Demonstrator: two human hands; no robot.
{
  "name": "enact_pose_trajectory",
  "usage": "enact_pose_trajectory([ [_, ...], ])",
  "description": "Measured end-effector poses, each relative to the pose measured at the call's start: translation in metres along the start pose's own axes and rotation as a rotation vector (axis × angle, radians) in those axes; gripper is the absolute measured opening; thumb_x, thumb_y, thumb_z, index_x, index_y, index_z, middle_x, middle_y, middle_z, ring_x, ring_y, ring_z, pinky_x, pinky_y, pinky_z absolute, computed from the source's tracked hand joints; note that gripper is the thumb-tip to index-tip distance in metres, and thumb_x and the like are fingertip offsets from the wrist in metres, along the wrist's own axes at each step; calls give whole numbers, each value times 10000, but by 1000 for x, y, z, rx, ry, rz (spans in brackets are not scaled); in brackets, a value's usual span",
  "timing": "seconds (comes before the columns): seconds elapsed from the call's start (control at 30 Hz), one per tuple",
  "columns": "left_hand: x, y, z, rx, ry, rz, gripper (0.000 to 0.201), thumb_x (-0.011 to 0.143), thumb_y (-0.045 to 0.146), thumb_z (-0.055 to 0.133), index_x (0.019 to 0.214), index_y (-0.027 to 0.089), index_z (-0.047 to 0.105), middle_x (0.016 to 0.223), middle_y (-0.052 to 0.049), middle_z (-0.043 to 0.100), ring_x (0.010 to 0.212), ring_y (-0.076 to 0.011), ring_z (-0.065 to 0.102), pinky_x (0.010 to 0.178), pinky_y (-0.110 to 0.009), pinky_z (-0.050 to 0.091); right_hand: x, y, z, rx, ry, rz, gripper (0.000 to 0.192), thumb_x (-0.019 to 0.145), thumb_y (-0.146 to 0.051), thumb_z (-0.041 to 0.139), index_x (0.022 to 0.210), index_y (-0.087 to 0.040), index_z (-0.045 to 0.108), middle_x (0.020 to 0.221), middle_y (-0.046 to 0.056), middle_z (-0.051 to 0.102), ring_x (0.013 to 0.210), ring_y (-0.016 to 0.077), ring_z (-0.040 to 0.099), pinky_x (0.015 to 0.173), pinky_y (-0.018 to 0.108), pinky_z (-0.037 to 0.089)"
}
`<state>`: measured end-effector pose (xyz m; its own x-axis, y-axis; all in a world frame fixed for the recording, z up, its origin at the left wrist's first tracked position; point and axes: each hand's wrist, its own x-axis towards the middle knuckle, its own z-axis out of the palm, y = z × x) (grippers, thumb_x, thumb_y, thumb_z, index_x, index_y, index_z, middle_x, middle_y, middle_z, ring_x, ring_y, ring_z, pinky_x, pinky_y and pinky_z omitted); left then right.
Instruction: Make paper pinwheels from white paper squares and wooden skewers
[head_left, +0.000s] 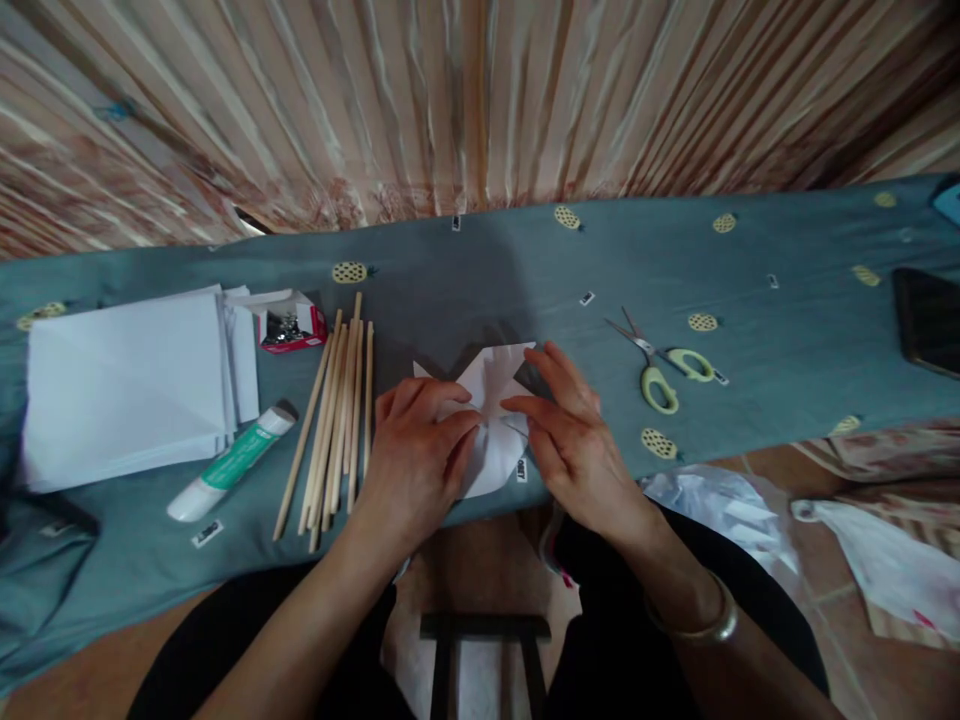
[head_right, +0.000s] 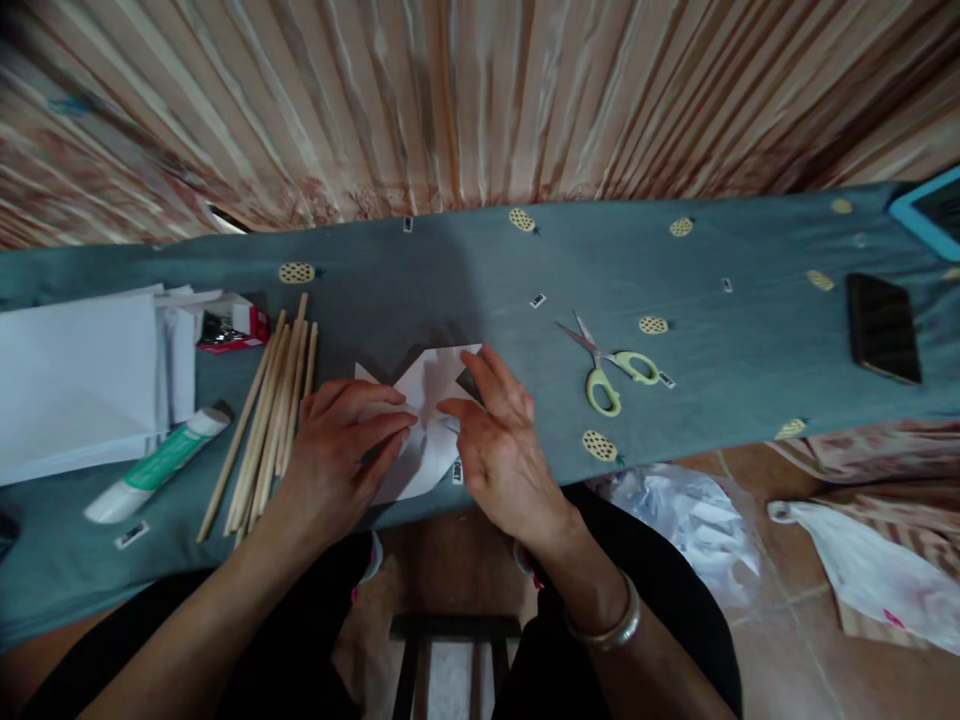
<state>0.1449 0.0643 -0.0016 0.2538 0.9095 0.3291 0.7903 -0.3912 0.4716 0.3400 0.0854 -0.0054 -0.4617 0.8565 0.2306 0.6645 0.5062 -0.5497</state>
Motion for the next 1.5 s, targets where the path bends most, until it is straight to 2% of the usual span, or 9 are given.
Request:
enact_pose_trajectory([
  [0.17, 1, 2, -1, 13, -44, 8, 171, 911, 192, 557, 933, 180, 726, 1043, -78, 692, 995, -272, 565, 859, -464, 416, -8, 4, -3, -60, -14, -79, 328, 958, -155, 397, 1125, -190, 676, 1557, 114, 361, 1493, 317, 204, 1132, 572, 293],
  [0.3, 1, 5, -1, 8, -56, 5, 184, 916, 202, 554, 960, 181, 731, 1048, -80, 697, 1006, -276, 571, 867, -470, 419, -9, 5, 2, -118, -2, -117, 298, 968, -170, 421, 1117, -198, 677, 1530, 108, 399, 1482, 321, 226, 1117, 559, 312],
  [0.53, 3, 4, 3, 32, -101, -1, 179, 917, 219, 553, 972, 199, 722, 1052, -83, 705, 1017, -291, 581, 877, -511, 412, -6, 2, 7, -155, -26, -65, 295, 974, -162, 417, 1090, -220, 682, 1509, 100, 442, 1480, 305, 241, 1115, 555, 317],
  [0.93, 3, 5, 7, 73, -76, -4, 168, 935, 228, 541, 970, 206, 703, 1049, -55, 718, 1044, -282, 585, 914, -521, 370, -3, -6, 14, -232, -14, -88, 254, 976, -144, 422, 1033, -206, 662, 1478, 103, 492, 1486, 300, 223, 1117, 549, 295],
  [1.07, 4, 5, 6, 85, -92, 3, 157, 931, 208, 542, 978, 222, 692, 1059, -44, 714, 1048, -285, 582, 907, -530, 373, -5, -4, 15, -224, 18, -79, 263, 971, -141, 415, 1015, -193, 669, 1450, 115, 515, 1473, 303, 259, 1116, 531, 315],
  [1.23, 5, 7, 4, 10, -77, -60, 167, 931, 230, 536, 967, 244, 698, 1026, -37, 715, 1044, -294, 584, 908, -541, 376, -4, -2, 7, -108, -20, -11, 332, 951, -141, 384, 1120, -199, 664, 1505, 115, 438, 1477, 311, 253, 1120, 548, 333],
  [1.5, 5, 0, 0, 55, 2, -27, 174, 924, 202, 530, 959, 207, 701, 1044, -60, 722, 1021, -289, 571, 886, -520, 372, 2, -6, 8, -129, -8, -58, 348, 964, -148, 386, 1155, -206, 671, 1499, 117, 433, 1466, 333, 260, 1112, 550, 328],
])
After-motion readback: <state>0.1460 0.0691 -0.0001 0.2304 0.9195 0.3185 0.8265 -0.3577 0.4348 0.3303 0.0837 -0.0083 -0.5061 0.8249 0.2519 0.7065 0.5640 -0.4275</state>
